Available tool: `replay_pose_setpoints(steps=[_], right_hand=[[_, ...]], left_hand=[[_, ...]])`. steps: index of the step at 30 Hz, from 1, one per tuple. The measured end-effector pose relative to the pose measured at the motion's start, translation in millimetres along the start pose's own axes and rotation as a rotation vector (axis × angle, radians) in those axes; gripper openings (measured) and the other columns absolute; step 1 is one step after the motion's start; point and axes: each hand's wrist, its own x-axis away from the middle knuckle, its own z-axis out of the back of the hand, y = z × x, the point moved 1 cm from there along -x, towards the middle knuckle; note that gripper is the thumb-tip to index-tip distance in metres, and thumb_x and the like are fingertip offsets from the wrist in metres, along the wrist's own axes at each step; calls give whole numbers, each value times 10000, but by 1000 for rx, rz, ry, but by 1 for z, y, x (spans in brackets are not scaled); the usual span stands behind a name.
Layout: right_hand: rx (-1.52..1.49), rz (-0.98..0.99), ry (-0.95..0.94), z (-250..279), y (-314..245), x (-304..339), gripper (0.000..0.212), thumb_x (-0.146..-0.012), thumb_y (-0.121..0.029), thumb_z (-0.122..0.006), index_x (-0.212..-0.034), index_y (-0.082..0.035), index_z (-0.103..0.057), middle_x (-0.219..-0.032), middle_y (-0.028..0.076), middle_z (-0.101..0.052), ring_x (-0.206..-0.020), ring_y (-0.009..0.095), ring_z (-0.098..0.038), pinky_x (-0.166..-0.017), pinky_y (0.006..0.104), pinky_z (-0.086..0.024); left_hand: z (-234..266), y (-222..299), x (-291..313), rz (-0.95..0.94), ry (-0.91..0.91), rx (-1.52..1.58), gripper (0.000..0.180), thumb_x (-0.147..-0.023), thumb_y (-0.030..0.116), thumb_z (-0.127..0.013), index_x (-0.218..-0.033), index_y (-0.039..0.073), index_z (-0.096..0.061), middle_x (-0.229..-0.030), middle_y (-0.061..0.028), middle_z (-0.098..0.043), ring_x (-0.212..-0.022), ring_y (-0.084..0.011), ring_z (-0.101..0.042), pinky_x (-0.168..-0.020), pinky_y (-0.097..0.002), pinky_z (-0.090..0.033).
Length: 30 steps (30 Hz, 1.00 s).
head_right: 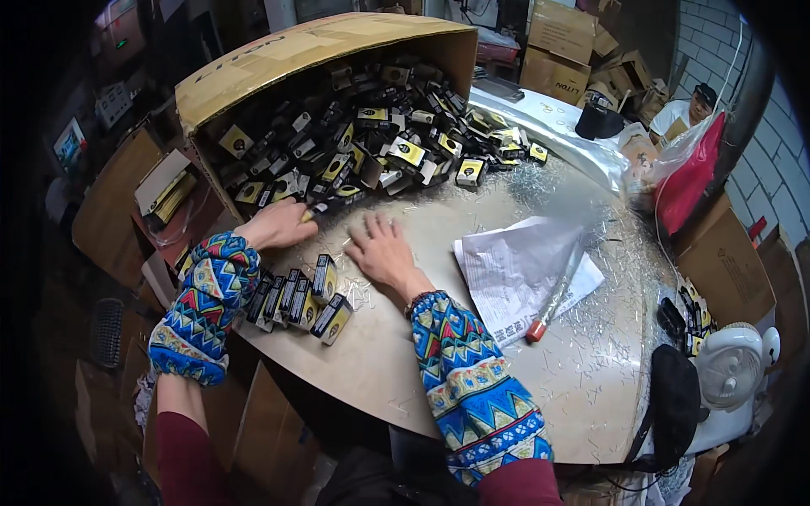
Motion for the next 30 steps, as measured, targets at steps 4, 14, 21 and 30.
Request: replay_pose_setpoints(steps=[4, 14, 21, 30], right_hand=[[36, -12, -113, 20, -12, 49, 519, -982, -471, -424, -1379, -140, -477, -1454, 220, -388, -1364, 418, -326, -1115, 535, -258], [42, -55, -247, 115, -50, 207, 475, -983, -368, -490, -1394, -130, -477, -1478, 198, -373, -1374, 393, -330, -1133, 491, -267], [-343, -227, 65, 139, -41, 250, 445, -930, -205, -604, -1355, -93, -531, -1438, 208, -432, -1322, 363, -414, -1083, 430, -350], [40, -250, -86, 108, -129, 263, 474, -958, -322, -535, -1370, -91, -487, -1449, 238, -387, -1359, 416, -337, -1113, 526, -267]], left_hand=[[11, 18, 40, 20, 69, 103, 493, -939, 338, -461, -1196, -78, -521, -1030, -271, -601, -1040, -367, -586, -898, -422, -464], [-43, 82, 195, 59, 36, 1723, 519, -944, 212, -609, -1334, -69, -415, -1088, -72, -627, -951, -95, -602, -823, -216, -488], [-194, 108, 301, 366, -37, 2071, 238, -1031, 187, -442, -1191, 47, -548, -1119, -41, -631, -967, -135, -640, -826, -255, -533], [-292, 179, 333, 394, -499, 1773, 256, -894, 53, -624, -1144, 20, -580, -939, -22, -624, -813, -79, -574, -697, -207, -460]])
